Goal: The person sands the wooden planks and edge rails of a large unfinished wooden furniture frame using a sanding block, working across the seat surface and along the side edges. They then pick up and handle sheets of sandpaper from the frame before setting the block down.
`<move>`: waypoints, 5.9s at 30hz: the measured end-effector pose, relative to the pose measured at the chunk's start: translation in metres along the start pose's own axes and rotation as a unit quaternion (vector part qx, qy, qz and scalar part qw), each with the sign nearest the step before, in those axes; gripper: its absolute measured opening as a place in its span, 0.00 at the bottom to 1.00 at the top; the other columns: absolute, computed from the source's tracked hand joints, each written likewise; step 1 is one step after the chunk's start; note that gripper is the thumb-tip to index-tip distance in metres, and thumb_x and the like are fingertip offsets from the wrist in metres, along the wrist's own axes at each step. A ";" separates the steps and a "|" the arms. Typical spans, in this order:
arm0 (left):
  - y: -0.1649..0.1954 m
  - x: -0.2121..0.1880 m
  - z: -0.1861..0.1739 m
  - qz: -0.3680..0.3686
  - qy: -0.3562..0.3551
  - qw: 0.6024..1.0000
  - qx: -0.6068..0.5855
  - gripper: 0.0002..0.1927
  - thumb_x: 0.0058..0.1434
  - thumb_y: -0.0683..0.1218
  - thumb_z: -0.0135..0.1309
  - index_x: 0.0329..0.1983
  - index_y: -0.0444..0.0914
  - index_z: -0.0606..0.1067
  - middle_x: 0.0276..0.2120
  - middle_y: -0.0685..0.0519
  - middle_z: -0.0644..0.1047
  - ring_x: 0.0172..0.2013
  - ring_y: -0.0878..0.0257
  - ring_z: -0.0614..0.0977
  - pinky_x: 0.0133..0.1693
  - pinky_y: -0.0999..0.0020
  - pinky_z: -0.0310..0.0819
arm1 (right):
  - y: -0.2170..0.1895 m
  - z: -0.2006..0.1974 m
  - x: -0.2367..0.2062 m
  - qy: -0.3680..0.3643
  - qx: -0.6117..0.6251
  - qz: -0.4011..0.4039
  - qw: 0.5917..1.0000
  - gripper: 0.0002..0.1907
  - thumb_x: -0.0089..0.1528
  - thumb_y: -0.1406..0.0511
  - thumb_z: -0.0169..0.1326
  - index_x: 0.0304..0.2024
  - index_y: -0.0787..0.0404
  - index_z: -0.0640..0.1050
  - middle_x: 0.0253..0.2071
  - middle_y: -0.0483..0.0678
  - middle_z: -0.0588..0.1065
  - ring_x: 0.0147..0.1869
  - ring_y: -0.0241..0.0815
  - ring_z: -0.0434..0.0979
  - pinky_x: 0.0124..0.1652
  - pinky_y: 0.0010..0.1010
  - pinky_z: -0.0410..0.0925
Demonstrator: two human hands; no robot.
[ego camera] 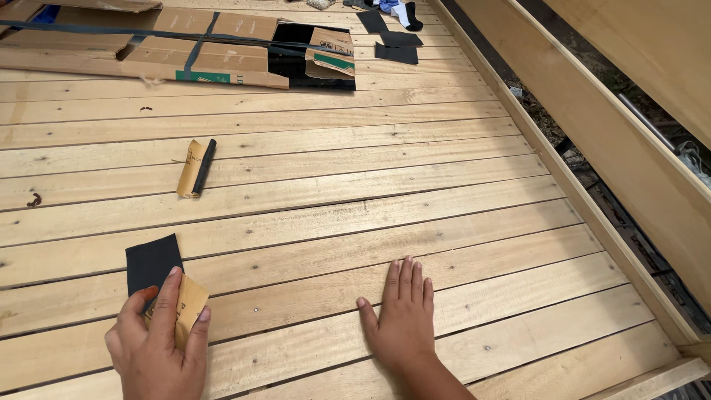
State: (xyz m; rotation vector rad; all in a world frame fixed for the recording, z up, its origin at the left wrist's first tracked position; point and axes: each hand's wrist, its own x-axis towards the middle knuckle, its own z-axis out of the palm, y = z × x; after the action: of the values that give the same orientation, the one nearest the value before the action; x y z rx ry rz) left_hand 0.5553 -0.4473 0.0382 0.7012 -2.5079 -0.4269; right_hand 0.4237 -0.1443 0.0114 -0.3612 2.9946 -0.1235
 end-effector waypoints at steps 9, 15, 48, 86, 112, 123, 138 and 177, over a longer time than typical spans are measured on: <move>0.000 -0.007 -0.007 -0.012 -0.033 0.999 0.010 0.31 0.62 0.59 0.55 0.70 0.58 0.71 0.62 0.41 0.67 0.57 0.42 0.66 0.62 0.47 0.61 | -0.085 0.028 -0.063 -0.242 0.416 -0.396 0.782 0.27 0.73 0.57 0.41 0.73 0.57 0.66 0.75 0.54 0.64 0.83 0.55 0.51 0.77 0.49 0.41; 0.018 -0.018 -0.006 0.002 -0.045 0.999 -0.012 0.30 0.63 0.58 0.54 0.70 0.56 0.70 0.64 0.39 0.65 0.57 0.42 0.64 0.61 0.45 0.59 | 0.186 -0.027 -0.028 0.221 0.139 0.142 0.955 0.39 0.70 0.49 0.38 0.76 0.67 0.51 0.79 0.65 0.42 0.83 0.62 0.32 0.72 0.54 0.33; 0.258 -0.021 0.099 0.388 -0.397 0.825 -0.102 0.32 0.71 0.63 0.24 0.76 0.52 0.53 0.76 0.60 0.51 0.74 0.63 0.47 0.71 0.57 0.34 | 0.090 -0.075 -0.181 0.327 0.688 0.342 0.551 0.14 0.66 0.65 0.52 0.50 0.68 0.75 0.46 0.53 0.81 0.47 0.37 0.82 0.49 0.29 0.74; 0.121 -0.084 0.029 0.647 -0.464 0.570 -0.205 0.29 0.72 0.50 0.36 0.77 0.42 0.59 0.74 0.55 0.61 0.74 0.61 0.56 0.71 0.54 0.39 | 0.132 -0.050 -0.196 0.260 0.184 0.257 0.912 0.33 0.66 0.61 0.48 0.74 0.52 0.59 0.65 0.52 0.67 0.71 0.52 0.60 0.70 0.51 0.46; 0.095 -0.025 -0.085 0.270 -0.435 0.830 -0.220 0.19 0.59 0.52 0.59 0.53 0.44 0.81 0.56 0.53 0.79 0.58 0.58 0.77 0.57 0.61 0.71 | 0.076 -0.114 -0.205 0.018 0.092 -0.011 0.996 0.21 0.54 0.72 0.59 0.50 0.50 0.82 0.52 0.43 0.78 0.51 0.47 0.80 0.48 0.40 0.73; 0.165 -0.053 -0.074 0.416 -0.355 0.821 -0.167 0.04 0.59 0.41 0.53 0.37 0.38 0.72 0.34 0.48 0.78 0.39 0.48 0.81 0.40 0.51 0.75 | 0.041 -0.103 -0.204 0.208 0.168 -0.085 0.960 0.23 0.54 0.63 0.64 0.52 0.56 0.77 0.58 0.49 0.74 0.63 0.54 0.70 0.59 0.45 0.62; 0.103 -0.199 0.017 0.298 -0.193 0.934 -0.043 0.29 0.60 0.51 0.53 0.67 0.44 0.72 0.61 0.47 0.76 0.62 0.54 0.72 0.61 0.51 0.61 | 0.101 -0.086 -0.173 -0.099 0.201 -0.060 0.973 0.27 0.64 0.54 0.55 0.65 0.48 0.71 0.78 0.40 0.57 0.62 0.50 0.72 0.70 0.45 0.55; 0.132 -0.229 -0.020 0.060 -0.102 0.992 0.041 0.20 0.69 0.51 0.44 0.61 0.45 0.74 0.60 0.54 0.76 0.65 0.61 0.71 0.68 0.55 0.54 | 0.085 -0.041 -0.134 0.136 0.089 -0.188 0.969 0.26 0.59 0.51 0.51 0.57 0.53 0.74 0.70 0.53 0.62 0.77 0.56 0.50 0.69 0.52 0.45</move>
State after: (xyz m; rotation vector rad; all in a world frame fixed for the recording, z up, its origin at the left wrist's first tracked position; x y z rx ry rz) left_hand 0.6845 -0.2161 0.0234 0.5570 -2.7563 -0.3688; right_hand 0.5278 -0.0275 0.0587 -0.9564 3.1011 -0.5129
